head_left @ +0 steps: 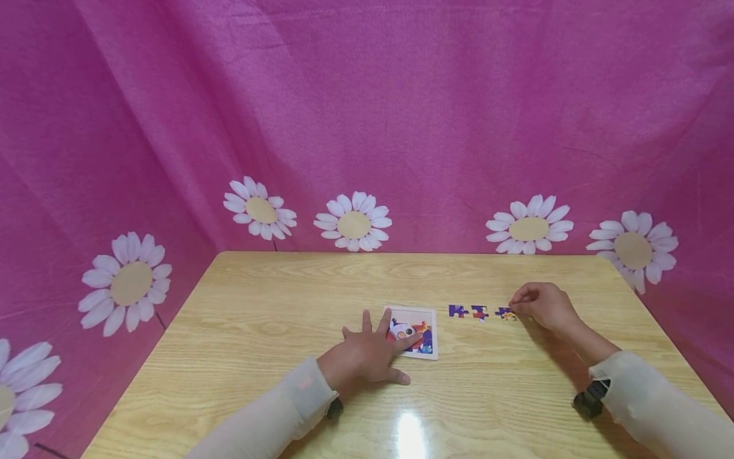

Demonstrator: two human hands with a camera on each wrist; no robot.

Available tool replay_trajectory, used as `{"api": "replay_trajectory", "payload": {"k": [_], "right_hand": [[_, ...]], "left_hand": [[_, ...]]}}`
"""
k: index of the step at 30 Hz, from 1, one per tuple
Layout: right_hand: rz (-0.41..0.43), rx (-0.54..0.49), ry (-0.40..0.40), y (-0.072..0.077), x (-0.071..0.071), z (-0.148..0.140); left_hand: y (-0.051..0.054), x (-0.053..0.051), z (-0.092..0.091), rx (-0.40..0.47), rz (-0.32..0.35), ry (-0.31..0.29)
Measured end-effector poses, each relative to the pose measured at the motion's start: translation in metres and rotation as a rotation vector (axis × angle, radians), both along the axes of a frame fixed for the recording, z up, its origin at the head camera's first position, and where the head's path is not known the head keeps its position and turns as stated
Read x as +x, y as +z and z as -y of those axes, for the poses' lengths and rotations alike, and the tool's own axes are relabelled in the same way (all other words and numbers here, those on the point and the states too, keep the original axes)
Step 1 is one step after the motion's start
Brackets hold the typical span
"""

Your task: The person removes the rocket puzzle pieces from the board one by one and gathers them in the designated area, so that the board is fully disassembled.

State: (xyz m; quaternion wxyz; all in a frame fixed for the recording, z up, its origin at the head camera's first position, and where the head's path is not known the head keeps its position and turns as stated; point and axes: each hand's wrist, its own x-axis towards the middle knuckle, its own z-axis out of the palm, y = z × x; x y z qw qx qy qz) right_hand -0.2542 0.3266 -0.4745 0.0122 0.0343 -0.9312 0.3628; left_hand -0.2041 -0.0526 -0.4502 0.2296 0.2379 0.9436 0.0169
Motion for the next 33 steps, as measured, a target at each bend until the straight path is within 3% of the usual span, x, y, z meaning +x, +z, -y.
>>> {"api": "replay_trajectory", "payload": {"k": [16,33], "right_hand": [[0.051,-0.035,-0.030,0.004,0.002,0.000],[0.055,-0.134,-0.004,0.008,0.003,0.014]], "left_hand": [[0.001,0.003,0.002,0.025,-0.002,0.002],[0.004,0.002,-0.001,-0.019,-0.008,-0.006]]}}
